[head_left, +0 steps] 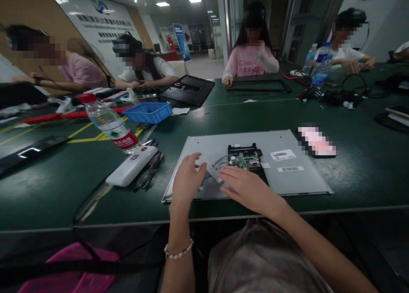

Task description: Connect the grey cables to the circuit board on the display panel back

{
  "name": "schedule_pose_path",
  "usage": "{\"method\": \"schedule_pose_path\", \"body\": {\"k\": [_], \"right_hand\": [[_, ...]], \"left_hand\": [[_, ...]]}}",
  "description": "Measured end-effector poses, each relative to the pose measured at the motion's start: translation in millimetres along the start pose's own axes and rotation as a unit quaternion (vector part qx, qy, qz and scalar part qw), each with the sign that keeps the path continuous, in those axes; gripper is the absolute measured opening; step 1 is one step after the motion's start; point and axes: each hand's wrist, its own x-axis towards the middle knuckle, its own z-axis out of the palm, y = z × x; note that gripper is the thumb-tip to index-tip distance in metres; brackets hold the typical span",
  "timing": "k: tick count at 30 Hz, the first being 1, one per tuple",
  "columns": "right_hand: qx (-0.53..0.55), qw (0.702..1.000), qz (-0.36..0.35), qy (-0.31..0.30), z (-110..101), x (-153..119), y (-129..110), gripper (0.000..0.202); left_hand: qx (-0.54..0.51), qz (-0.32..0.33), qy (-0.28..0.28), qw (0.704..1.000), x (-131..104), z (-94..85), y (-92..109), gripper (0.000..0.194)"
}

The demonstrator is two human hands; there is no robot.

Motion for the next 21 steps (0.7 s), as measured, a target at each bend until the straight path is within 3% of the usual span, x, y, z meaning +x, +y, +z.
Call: {"method": "schedule_pose_path", "body": {"k": [2,4,7,12,21], "right_hand": [[-0.015,1.000,-0.007,-0.020,8,1,-2,0.040],[-0.020,0.999,0.001,-0.033,16,-1,-4,0.046],[-0.015,0.999,0.013,-0.039,23,-4,-6,0.050],[-0.005,0.999,0.024,-0.029,25,-10,-8,0.055],[-0.028,0.996,0.078,-0.025,28,-21,-26,0.060]], "left_hand": [[0.020,0.030,0.087,0.996,-10,-1.8,8,0.031],[0.026,0.073,0.129,0.989,-24,0.3,17,0.028],[0.045,0.123,0.085,0.988,-41,12.2,22,0.026],[0.115,0.103,0.001,0.988,-44,31.4,8,0.026],[0.129,0.070,-0.041,0.988,-31,27.5,5,0.026]]}}
